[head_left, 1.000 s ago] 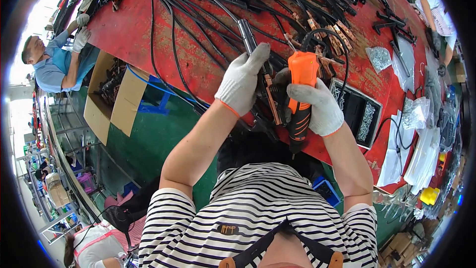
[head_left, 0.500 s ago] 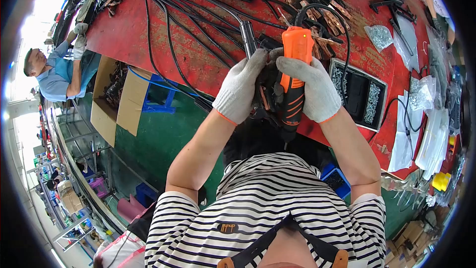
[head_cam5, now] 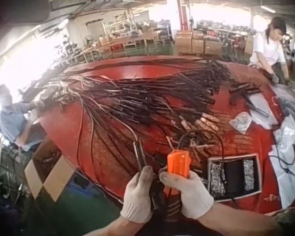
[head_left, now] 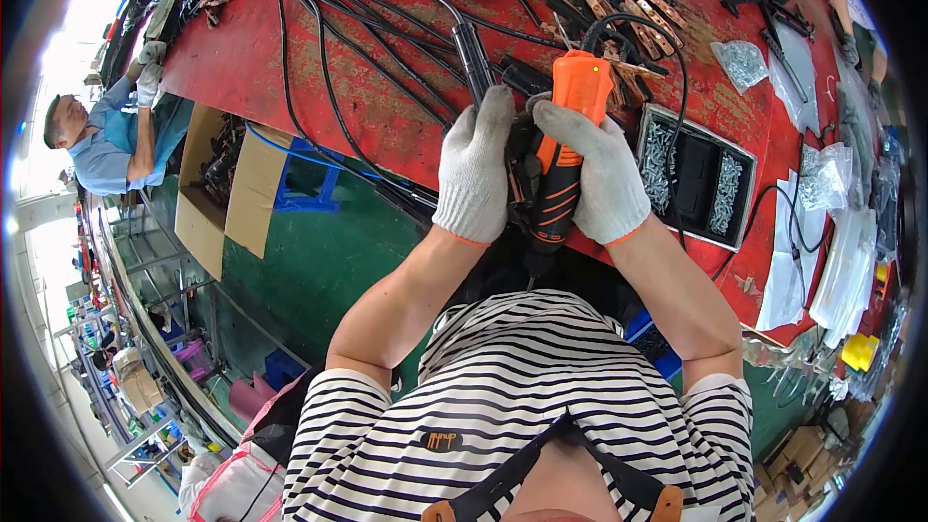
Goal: The person assembles black plastic electrical components by securing plastic housings, electrical cables, and copper clamps with screws using a power screwdriver.
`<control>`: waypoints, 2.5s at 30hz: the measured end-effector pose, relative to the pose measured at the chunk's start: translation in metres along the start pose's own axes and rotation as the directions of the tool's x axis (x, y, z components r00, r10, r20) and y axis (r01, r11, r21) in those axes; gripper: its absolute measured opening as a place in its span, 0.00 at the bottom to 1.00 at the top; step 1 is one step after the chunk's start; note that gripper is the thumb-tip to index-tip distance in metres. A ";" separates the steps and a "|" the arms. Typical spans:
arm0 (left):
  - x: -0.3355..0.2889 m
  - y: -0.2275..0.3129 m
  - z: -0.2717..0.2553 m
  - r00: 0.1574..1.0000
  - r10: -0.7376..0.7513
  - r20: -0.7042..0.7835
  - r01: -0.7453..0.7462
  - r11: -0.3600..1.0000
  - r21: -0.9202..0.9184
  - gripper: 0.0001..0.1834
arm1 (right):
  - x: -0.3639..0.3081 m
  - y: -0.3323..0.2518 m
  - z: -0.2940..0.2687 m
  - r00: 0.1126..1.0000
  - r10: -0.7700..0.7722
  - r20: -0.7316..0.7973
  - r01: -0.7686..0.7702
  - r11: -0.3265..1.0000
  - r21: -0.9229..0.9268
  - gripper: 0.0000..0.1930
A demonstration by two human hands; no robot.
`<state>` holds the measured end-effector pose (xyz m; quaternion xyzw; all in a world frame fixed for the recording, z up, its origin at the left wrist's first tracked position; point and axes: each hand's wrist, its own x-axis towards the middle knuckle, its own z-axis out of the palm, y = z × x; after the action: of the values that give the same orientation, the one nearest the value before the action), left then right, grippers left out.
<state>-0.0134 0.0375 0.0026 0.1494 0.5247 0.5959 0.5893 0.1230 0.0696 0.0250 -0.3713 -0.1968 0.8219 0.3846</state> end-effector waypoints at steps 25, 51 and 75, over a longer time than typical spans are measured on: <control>-0.012 0.009 -0.001 0.997 -0.046 0.057 0.060 0.959 -0.275 0.19 | -0.012 0.009 0.021 0.978 -0.203 0.047 0.208 0.956 -0.206 0.14; -0.009 0.042 -0.014 0.996 0.067 0.059 -0.086 0.897 0.434 0.19 | -0.010 0.001 0.010 0.994 -0.095 0.053 0.107 0.949 -0.297 0.13; -0.054 0.018 -0.050 0.999 -0.045 0.021 0.044 0.998 0.044 0.21 | 0.044 -0.015 0.043 0.964 0.176 0.199 -0.057 0.868 -0.493 0.21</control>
<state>-0.0495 -0.0266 0.0205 0.1571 0.5340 0.5695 0.6048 0.0785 0.1118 0.0414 -0.3659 -0.4170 0.8069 0.2029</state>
